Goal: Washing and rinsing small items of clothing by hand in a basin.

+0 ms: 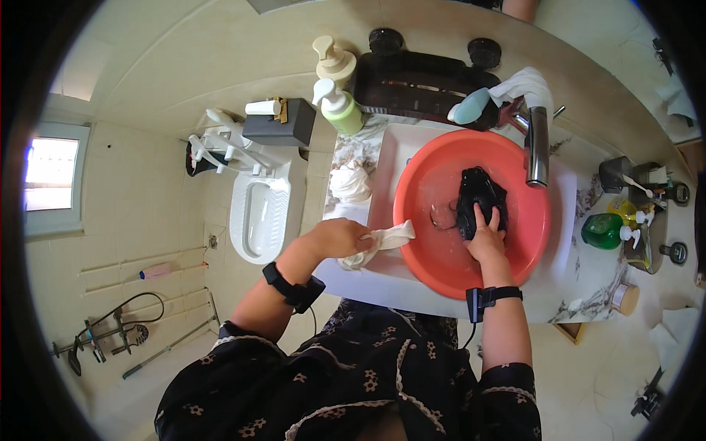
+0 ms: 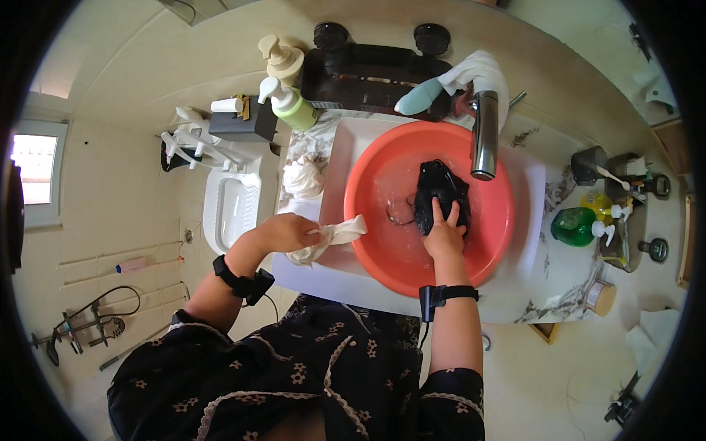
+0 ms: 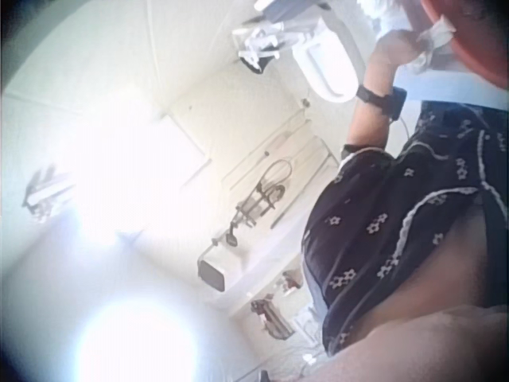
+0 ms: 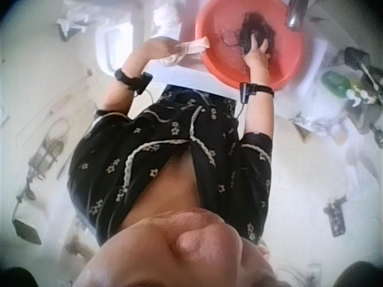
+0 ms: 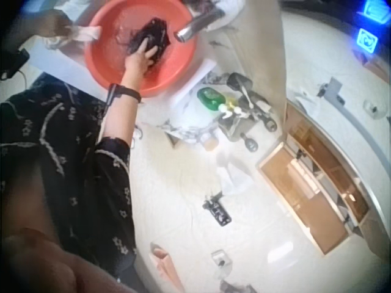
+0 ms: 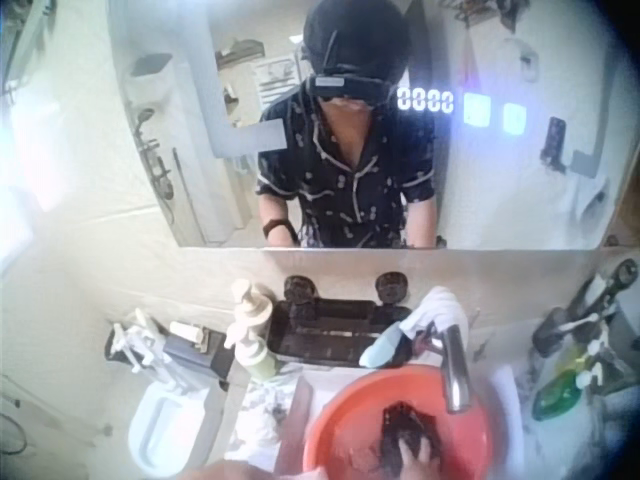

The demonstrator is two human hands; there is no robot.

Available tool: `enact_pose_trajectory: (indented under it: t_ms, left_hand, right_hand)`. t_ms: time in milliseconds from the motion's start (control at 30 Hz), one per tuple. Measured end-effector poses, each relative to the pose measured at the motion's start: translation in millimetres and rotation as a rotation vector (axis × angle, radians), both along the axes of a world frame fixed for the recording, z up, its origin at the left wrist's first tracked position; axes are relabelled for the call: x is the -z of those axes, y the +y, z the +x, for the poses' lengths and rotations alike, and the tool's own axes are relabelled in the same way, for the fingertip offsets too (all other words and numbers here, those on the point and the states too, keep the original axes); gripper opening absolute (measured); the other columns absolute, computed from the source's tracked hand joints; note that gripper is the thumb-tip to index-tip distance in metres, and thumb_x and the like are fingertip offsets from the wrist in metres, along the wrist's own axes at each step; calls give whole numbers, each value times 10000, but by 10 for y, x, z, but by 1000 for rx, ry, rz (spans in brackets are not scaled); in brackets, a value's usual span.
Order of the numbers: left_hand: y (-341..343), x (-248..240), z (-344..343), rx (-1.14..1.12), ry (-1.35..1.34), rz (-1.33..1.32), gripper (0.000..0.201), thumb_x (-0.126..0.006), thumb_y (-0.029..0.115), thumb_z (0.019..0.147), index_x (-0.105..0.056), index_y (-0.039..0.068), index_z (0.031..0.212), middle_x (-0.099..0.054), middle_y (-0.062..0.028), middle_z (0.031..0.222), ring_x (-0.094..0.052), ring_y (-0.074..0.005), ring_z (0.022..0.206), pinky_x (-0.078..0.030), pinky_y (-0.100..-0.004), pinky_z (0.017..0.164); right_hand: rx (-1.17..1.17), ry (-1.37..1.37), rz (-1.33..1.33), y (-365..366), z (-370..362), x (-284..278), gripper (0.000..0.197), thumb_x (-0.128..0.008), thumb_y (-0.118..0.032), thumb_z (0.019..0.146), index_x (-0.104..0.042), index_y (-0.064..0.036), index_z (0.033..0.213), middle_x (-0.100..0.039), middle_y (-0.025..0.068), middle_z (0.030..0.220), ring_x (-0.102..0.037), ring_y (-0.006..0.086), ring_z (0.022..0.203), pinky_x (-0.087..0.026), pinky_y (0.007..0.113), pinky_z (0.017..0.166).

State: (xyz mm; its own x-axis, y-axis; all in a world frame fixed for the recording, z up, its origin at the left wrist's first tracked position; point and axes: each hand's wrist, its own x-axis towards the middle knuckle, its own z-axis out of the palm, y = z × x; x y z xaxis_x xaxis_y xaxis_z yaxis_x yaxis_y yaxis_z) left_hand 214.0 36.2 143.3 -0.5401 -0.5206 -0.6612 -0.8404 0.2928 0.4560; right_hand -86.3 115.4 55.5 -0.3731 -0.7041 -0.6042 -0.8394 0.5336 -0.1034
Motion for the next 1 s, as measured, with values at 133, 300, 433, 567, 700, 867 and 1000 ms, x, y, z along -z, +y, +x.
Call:
enact_pose_trajectory:
  t_ms: [133, 300, 433, 567, 700, 867, 1000]
  left_hand:
    - [28, 130, 23, 76, -174, -101, 304, -482, 402, 825, -657, 181, 938, -645, -124, 853, -605, -326, 808, -475, -421, 709]
    - [-149, 80, -5, 80, -457, -254, 355, -434, 395, 831, -652, 171, 999, -651, -93, 1010, -616, -268, 951, -485, -417, 822]
    - [-206, -54, 107, 48, -187, -426, 242, -549, 353, 777, -646, 165, 895, -613, -103, 1005, -566, -291, 952, -428, -435, 819]
    - [-156, -95, 104, 89, -9, -406, 238, -627, 286, 742, -666, 226, 968, -539, -89, 1136, -482, -300, 1039, -343, -425, 895]
    - [-117, -167, 37, 115, 36, -417, 348, -694, 238, 688, -663, 284, 1031, -517, -80, 1210, -432, -311, 1117, -283, -428, 967]
    - [-106, -376, -57, 178, 57, -423, 323, -689, 233, 699, -669, 266, 1020, -498, -85, 1248, -410, -324, 1161, -257, -443, 1007]
    - [-158, -420, -247, 161, 179, -495, 280, -663, 219, 737, -667, 206, 1017, -524, -89, 1212, -432, -331, 1141, -303, -439, 984]
  right_hand:
    - [7, -91, 51, -47, -129, -180, 850, -695, -200, 731, -201, -338, 1409, -82, 87, 1497, -477, 388, 1137, -445, 402, 924]
    - [25, -204, -351, 274, -589, 58, 666, -681, -274, 748, -390, -121, 1328, -361, 154, 1354, -560, 302, 1009, -462, 375, 852]
    - [895, -704, -702, 428, -1181, -267, 434, -634, -322, 819, -518, -51, 1138, -595, 110, 966, -599, 223, 801, -502, 348, 685]
    - [1369, -754, -1109, 838, -2105, -803, 537, -576, -471, 835, -505, -27, 1129, -564, 95, 992, -574, 228, 913, -503, 358, 722]
    - [1320, -683, -970, 895, -2714, -1336, 615, -560, -591, 791, -545, -38, 1060, -589, 92, 948, -595, 195, 791, -510, 329, 653]
    - [1266, -658, -721, 789, -2964, -1634, 502, -566, -596, 785, -600, -100, 854, -616, 13, 701, -574, 118, 565, -468, 240, 497]
    - [1192, -691, -666, 876, -3093, -1611, 401, -584, -484, 831, -593, -83, 857, -612, 26, 724, -573, 124, 578, -469, 241, 504]
